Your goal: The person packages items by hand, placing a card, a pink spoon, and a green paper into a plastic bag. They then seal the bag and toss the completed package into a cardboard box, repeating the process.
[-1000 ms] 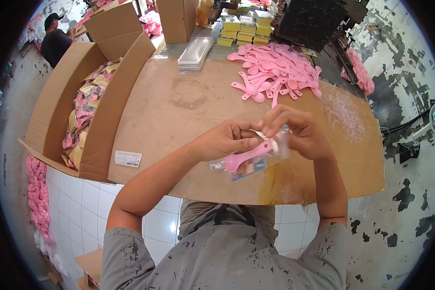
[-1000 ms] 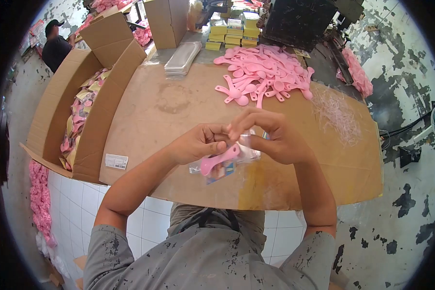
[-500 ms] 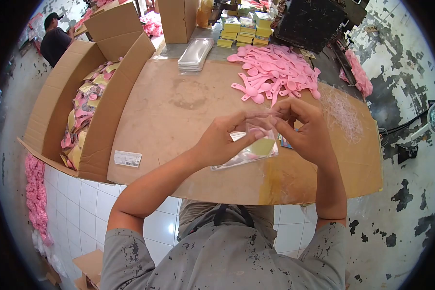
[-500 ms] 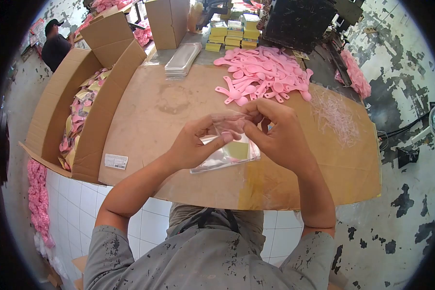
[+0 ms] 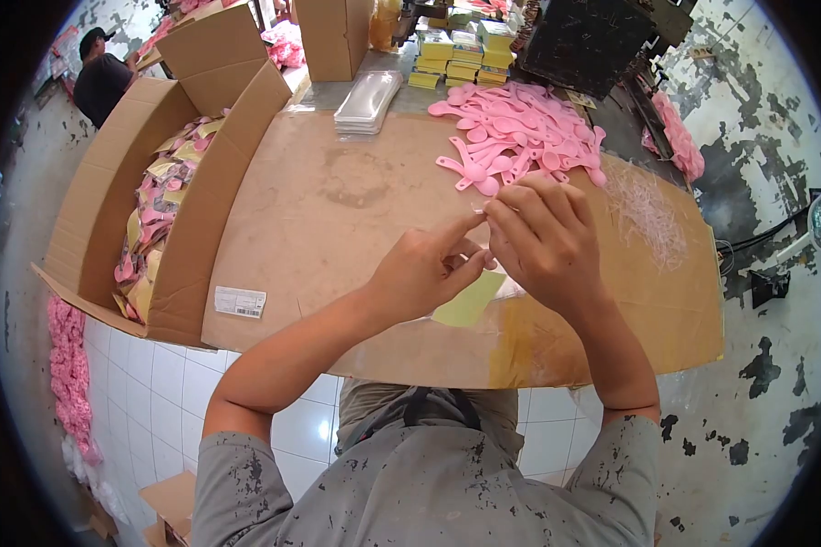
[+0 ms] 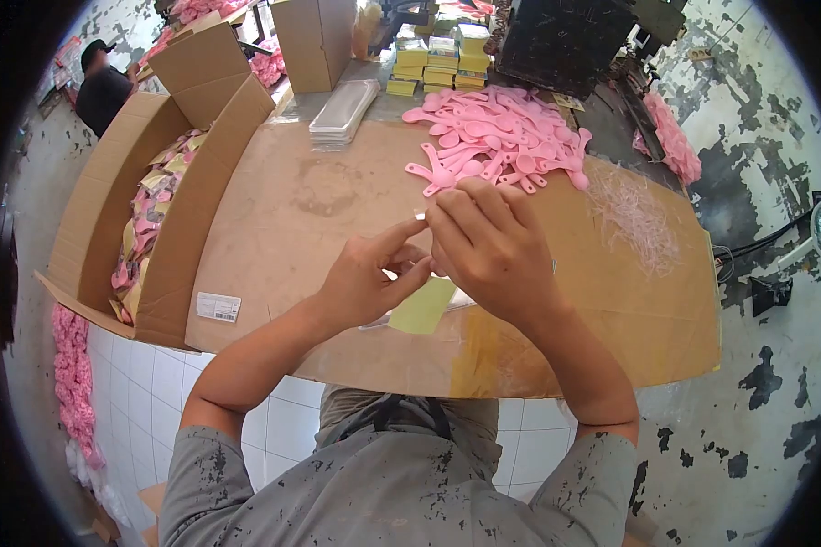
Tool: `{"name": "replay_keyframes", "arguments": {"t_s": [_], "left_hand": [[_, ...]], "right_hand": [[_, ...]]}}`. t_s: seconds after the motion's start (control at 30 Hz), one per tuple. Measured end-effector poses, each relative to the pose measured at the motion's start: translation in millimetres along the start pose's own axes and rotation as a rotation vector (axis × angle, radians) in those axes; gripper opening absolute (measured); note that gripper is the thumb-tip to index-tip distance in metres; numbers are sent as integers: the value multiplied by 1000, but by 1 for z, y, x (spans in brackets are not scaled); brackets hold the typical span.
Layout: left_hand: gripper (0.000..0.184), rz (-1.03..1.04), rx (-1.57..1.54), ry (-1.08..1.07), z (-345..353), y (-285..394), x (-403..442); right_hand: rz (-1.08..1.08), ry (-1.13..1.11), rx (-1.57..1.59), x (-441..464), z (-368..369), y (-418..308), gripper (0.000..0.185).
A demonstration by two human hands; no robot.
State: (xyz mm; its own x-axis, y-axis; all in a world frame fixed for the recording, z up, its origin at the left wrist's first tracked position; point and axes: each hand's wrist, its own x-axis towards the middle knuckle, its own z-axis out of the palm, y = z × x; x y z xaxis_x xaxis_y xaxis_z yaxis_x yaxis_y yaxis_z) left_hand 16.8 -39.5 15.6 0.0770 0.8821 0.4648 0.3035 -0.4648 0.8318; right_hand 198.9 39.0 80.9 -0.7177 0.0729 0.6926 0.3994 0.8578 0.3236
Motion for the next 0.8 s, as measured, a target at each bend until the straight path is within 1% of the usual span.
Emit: {"name": "replay_keyframes", "arguments": {"t_s": [0.07,0.17,0.27,0.33,0.4,0.47,0.53,0.57,0.6,0.63,0.67,0.73,0.8], "left_hand": [[49,57,97,-3,2,-6,-1],[52,87,164,-92,0,-2,0],[49,-33,59,-138,-11,10,6],[47,-96,-85,-138,-12,7,7],[46,-178,-231,-139,-11,5,7],[44,-276,-369,-141,-11,4,9],[43,-298,-467,-111,-10,1,11],[42,-311,-518,-94,-9,0,11],[42,-310,-511,-84,-8,0,11],[41,-307,-502,-73,-8,1,11],[40,-306,-493,-63,-9,1,11],[38,-318,-436,-58,-9,0,13],[37,-338,-414,-44,-8,-3,14]], "right_hand": [[-40,-52,-60,-1,2,0,25],[97,-143,4,3,0,7,22],[305,-29,208,-8,1,31,16],[668,-132,793,-24,-12,58,8],[1045,-127,1409,-63,-37,98,6],[896,-54,1830,-119,-55,157,3],[713,157,2029,-164,-53,207,20],[865,-37,1298,-209,-50,231,27],[915,-201,555,-259,-43,254,34],[878,-333,-190,-284,-40,265,41],[983,-361,-214,-275,-47,254,45],[1195,-419,-263,-223,-64,214,54],[1133,-299,-128,-185,-62,184,46]]}}
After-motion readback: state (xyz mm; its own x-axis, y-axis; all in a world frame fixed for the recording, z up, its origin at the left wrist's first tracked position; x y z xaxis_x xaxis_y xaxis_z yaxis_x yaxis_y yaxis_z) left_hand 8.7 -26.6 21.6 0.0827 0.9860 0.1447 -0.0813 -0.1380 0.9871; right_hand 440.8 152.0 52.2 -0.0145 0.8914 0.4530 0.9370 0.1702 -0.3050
